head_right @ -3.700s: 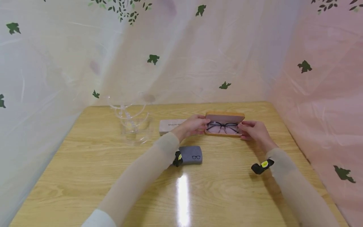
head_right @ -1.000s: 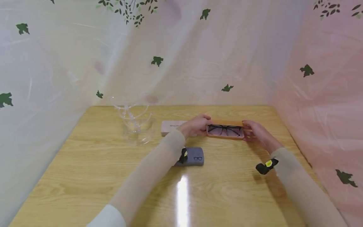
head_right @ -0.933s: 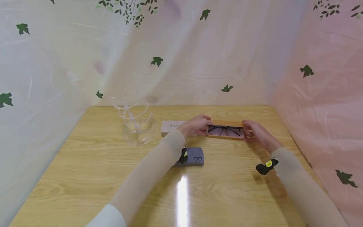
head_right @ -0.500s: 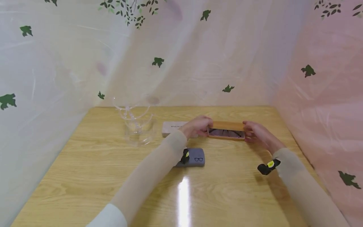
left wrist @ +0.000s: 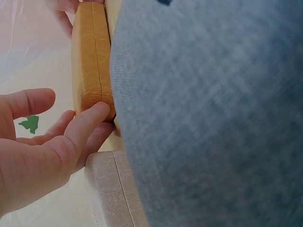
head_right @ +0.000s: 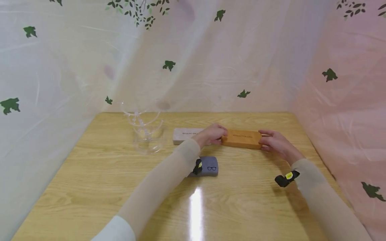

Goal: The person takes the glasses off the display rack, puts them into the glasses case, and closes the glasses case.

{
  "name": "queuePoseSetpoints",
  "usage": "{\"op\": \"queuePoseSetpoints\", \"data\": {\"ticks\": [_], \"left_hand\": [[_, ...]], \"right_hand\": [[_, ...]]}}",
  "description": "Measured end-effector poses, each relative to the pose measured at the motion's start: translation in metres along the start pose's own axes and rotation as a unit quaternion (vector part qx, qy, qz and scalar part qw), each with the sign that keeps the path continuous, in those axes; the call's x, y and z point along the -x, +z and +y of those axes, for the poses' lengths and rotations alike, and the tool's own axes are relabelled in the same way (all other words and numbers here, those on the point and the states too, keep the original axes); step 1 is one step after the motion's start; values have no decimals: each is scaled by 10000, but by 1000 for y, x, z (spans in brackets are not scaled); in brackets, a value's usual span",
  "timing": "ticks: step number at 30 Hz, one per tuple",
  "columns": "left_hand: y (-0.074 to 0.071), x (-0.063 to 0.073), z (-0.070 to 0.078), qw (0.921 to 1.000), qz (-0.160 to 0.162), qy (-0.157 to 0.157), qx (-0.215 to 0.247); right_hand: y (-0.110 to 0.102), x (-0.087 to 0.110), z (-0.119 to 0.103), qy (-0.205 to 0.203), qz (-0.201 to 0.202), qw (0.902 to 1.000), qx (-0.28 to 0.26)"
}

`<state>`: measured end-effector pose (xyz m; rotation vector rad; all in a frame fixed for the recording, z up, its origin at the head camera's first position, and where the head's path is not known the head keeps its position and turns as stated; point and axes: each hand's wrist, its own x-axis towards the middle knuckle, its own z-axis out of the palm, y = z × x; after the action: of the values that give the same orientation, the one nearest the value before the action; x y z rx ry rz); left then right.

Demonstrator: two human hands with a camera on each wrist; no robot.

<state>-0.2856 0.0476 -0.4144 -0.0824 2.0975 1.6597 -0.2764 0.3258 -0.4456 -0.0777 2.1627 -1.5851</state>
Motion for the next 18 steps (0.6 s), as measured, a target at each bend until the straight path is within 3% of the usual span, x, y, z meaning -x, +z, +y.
{"op": "queuePoseSetpoints", "data": {"ticks": [9, 14, 16, 18], "left_hand": [[-4, -1, 4, 9999, -7, -32, -100], [-14, 5, 12, 9979, -350, 296, -462], [-21, 8, 17, 9908, -440, 694, -1072], [-29, 10, 23, 9736, -394, 1176, -1914]], "right_hand": [[1, -1, -6, -42, -64, 9999, 96], [1, 1, -21, -138, 81, 9927, 1193], [0, 3, -31, -193, 184, 9844, 1737], [-1, 4, -42, -227, 271, 9763, 2136]]}}
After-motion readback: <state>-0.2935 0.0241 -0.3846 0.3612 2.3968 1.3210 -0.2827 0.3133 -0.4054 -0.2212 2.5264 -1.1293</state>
